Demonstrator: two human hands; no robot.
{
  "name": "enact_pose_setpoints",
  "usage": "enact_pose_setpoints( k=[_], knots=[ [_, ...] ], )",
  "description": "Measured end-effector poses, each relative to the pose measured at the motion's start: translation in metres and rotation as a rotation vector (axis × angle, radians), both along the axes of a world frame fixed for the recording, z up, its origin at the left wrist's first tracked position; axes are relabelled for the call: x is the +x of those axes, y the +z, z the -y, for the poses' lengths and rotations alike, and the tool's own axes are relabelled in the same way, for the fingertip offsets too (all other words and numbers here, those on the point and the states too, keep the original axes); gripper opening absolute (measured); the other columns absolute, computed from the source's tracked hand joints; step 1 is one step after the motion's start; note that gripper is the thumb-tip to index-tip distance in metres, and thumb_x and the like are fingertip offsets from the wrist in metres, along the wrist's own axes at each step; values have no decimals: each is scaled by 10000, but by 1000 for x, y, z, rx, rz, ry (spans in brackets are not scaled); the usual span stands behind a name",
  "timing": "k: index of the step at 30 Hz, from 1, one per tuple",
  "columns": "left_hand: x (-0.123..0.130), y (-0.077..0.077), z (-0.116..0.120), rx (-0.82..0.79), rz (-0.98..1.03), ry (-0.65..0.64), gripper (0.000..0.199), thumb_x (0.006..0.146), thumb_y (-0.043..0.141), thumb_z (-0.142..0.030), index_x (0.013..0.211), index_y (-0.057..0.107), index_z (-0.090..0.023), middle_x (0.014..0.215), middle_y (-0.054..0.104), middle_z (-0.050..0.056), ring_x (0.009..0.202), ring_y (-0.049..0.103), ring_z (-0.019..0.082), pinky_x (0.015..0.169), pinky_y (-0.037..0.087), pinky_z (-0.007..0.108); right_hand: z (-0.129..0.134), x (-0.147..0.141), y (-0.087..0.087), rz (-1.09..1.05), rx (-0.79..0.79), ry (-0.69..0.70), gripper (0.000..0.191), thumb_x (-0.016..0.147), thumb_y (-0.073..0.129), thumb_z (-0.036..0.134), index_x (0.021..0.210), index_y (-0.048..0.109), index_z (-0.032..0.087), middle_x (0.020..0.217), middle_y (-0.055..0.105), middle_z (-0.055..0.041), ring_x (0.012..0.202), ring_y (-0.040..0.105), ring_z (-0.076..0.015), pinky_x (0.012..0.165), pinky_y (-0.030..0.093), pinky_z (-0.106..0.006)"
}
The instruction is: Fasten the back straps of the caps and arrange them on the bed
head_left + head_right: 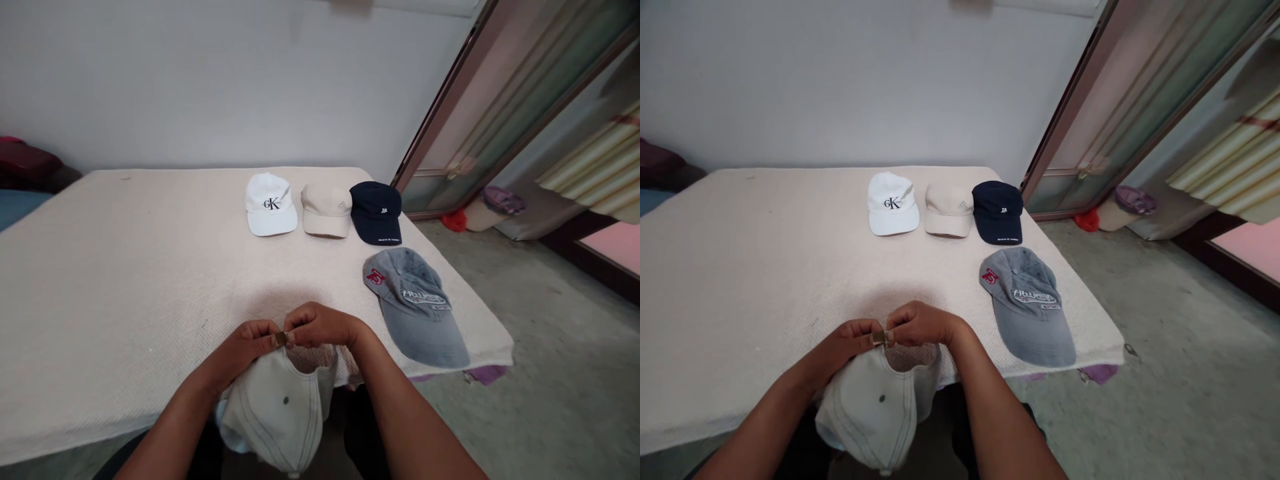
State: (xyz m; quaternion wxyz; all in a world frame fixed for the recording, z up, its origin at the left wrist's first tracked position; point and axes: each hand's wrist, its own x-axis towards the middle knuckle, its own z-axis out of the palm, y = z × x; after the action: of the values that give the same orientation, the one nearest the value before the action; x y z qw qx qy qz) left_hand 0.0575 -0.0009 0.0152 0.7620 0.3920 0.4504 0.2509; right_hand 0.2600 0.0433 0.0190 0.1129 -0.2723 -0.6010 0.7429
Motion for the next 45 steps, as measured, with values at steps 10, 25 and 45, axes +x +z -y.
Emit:
enact_pose_setpoints(
  k=[10, 25, 45],
  knots=[
    [-1, 10, 4, -41, -15, 16, 188, 747, 675, -336, 742, 663, -149, 599, 596, -7, 499, 478, 75, 495, 339, 187, 1, -2, 2, -94, -114, 18, 159, 773, 604, 282, 771, 586, 124, 507, 434, 72, 436, 353, -42, 422, 263, -180],
    [1, 8, 7, -127, 147, 157, 183, 716, 697, -245, 858, 727, -134, 770, 723, 85, 686, 638, 185, 688, 473, 279, 4, -11, 0, -244, -70, -68, 280, 843, 567, 280, 1103, 557, 176, 601, 526, 47, 468, 392, -52, 440, 280, -182],
    [-7, 12, 5, -100, 224, 68, 151, 721, 681, -217, 848, 710, -142, 760, 694, 70, 668, 616, 157, 651, 450, 249, 3, -6, -1, -86, -63, -92, 275, 788, 610, 269, 1031, 538, 163, 686, 614, 11, 509, 549, -85, 479, 416, -205]
  ],
)
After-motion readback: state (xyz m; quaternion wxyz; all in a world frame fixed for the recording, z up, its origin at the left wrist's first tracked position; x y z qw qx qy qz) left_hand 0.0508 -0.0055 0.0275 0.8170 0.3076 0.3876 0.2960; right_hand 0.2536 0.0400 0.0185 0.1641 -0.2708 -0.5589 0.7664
